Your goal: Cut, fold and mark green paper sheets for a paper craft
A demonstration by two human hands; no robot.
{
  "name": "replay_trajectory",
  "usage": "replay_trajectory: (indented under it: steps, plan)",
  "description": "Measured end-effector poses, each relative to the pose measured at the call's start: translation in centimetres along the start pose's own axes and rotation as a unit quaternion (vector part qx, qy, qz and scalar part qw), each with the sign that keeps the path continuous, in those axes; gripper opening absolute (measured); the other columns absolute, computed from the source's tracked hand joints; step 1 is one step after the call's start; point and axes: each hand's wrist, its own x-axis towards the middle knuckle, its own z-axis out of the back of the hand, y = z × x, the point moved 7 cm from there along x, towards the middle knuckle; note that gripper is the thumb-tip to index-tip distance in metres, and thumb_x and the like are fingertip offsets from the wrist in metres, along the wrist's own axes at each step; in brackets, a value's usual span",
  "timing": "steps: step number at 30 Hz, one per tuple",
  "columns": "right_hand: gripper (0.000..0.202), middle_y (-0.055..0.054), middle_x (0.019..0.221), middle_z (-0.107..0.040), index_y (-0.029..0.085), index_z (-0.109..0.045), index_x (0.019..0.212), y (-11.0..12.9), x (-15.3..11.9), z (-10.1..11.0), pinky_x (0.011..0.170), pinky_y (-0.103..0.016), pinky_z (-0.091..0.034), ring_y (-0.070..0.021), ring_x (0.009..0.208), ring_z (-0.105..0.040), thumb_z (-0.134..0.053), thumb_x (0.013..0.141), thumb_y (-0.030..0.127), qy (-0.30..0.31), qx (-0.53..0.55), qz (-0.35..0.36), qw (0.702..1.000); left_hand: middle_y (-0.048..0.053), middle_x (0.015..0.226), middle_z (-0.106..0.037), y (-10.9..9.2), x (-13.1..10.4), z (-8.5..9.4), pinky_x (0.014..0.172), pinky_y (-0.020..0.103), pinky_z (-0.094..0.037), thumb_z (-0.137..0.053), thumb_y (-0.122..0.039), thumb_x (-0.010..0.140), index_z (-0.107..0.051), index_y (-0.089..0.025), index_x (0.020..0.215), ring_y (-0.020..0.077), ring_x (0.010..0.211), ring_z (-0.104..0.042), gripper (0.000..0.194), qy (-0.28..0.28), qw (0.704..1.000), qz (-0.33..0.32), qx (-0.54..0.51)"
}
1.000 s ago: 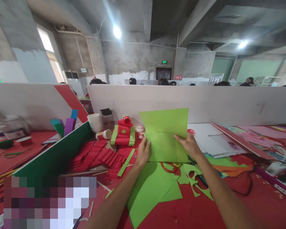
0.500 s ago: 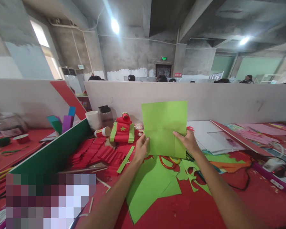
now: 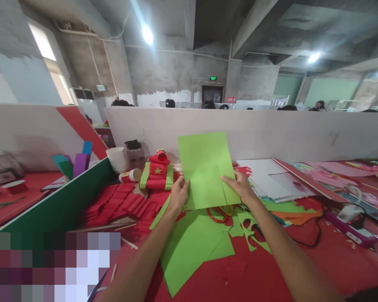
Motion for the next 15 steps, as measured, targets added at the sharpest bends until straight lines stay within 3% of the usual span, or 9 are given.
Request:
replay_trajectory:
  steps: [5,9,15]
  plan:
    - [0.047,-0.011,0.107,-0.074,0.017,-0.070,0.107,-0.7,-0.3,-0.2,0.084,-0.042,-0.057,-0.0285,0.095,-0.071,-0.078,0.068,0.040,0.015,-0.013,-0.051,0.999,0.009,0.107,-0.071,0.7,-0.1,-0.3,0.091,0.036,-0.049,-0.065,-0.036,0.079,-0.063,-0.018,0.100,0.0229,0.106,-0.064,0.028,0.033,0.997,0.050,-0.048]
    - [0.045,-0.012,0.101,-0.075,0.015,-0.070,0.102,-1.1,-0.3,-0.1,0.077,-0.040,-0.060,-0.0289,0.088,-0.073,-0.079,0.066,0.039,0.015,-0.008,-0.070,0.997,0.011,0.118,-0.069,-0.3,-0.5,-0.2,0.095,0.037,-0.048,-0.068,-0.033,0.076,-0.063,-0.018,0.103,0.0250,0.113,-0.061,0.032,0.011,0.996,0.070,-0.060]
    - [0.042,-0.010,0.100,-0.076,0.018,-0.071,0.100,-1.4,-0.1,0.2,0.076,-0.041,-0.060,-0.0294,0.087,-0.073,-0.080,0.065,0.037,0.000,0.002,-0.080,0.997,0.012,0.105,-0.073,-1.0,-0.6,-0.5,0.089,0.041,-0.051,-0.071,-0.038,0.074,-0.065,-0.017,0.097,0.0286,0.105,-0.065,0.032,0.040,0.993,0.071,-0.080]
